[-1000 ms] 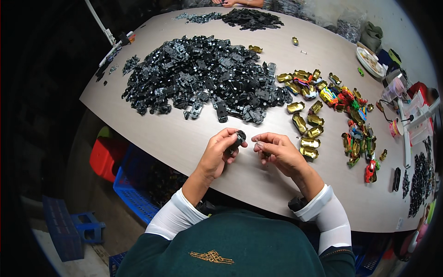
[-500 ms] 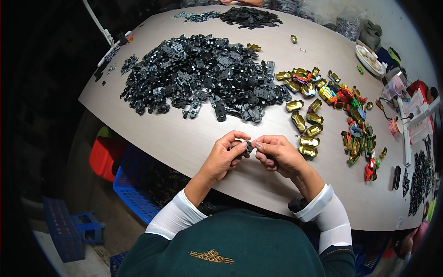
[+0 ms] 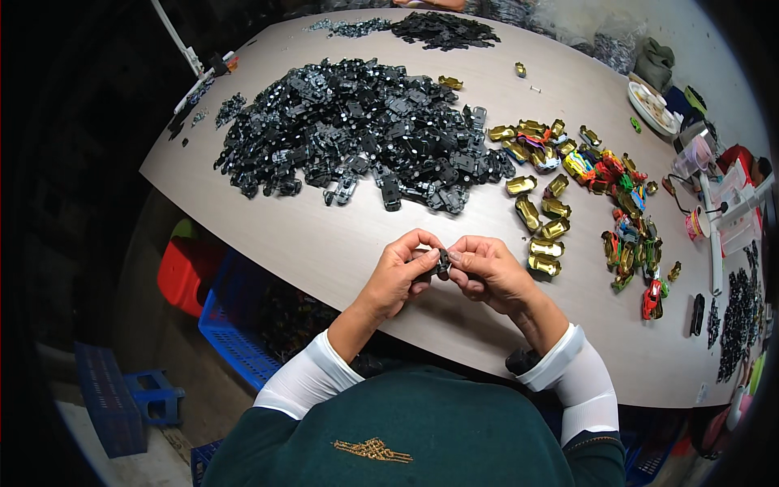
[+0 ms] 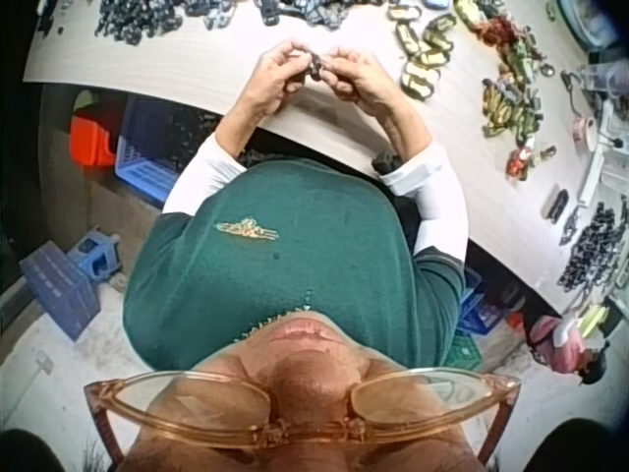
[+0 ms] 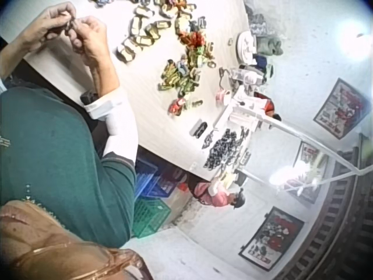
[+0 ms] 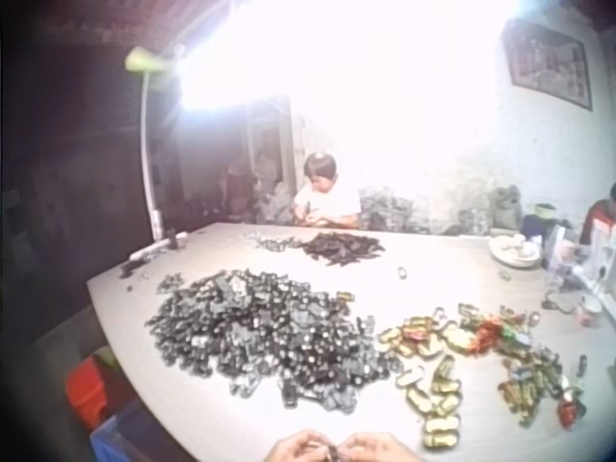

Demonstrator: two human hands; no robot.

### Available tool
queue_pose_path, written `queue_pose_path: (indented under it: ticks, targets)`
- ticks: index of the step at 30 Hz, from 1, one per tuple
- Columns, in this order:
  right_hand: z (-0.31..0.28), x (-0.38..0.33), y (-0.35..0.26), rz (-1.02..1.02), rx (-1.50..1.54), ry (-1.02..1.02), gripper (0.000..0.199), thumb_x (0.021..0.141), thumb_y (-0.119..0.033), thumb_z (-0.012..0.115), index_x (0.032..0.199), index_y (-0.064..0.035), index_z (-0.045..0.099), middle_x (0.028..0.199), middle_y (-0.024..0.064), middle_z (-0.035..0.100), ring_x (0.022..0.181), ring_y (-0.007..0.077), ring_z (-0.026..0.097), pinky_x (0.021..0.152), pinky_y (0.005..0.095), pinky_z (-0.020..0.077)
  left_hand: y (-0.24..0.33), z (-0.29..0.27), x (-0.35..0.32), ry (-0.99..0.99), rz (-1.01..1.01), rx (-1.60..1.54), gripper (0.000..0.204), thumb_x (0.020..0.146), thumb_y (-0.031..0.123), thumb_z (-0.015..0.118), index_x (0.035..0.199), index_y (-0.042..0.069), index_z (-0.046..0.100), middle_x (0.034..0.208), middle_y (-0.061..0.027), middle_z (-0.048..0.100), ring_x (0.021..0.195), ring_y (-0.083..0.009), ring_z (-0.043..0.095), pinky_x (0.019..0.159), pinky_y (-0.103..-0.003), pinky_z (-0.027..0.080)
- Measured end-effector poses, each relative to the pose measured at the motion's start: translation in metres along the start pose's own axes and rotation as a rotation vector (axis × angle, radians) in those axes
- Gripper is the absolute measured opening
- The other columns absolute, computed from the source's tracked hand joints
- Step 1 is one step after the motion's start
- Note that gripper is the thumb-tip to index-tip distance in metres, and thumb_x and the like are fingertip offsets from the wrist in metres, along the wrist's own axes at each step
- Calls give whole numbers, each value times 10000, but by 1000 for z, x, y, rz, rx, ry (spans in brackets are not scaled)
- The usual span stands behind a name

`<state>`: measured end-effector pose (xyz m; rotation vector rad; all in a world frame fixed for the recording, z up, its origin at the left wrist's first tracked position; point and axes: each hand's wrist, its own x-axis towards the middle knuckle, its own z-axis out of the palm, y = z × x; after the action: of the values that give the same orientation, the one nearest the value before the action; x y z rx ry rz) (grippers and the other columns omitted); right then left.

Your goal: The person assembles small toy cars by hand at a table. They pick up a black chassis and a colored body, fit the body onto the chassis, and place the completed car on the table. This process is repeated with different colored bodies throughout the clip.

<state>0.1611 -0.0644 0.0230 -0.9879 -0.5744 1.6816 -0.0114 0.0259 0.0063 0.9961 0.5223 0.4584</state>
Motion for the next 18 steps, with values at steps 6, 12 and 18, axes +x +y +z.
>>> queue_pose_path:
  ticks: [6,12,18]
  targets:
    - [-1,0,-2,28,105,-12,132,927,-152,605,910,-26,570,657,26,577,411,25,378,367,172,259,3,1,1,-12,22,-2,100,953,144,572,1029,82,548,756,-27,620,474,-5,387,384,-135,271]
    - [1,0,-2,18,94,19,137,925,-156,611,892,-32,563,632,15,556,403,26,356,362,173,250,1,2,2,-11,35,37,94,954,147,572,1025,88,555,758,-19,615,505,0,399,413,-143,286]
    - [1,0,2,-48,10,35,125,924,-144,616,886,-35,569,634,17,567,413,28,368,364,181,254,0,3,2,-4,47,70,93,952,148,574,1007,74,561,762,-10,613,540,4,410,447,-152,296]
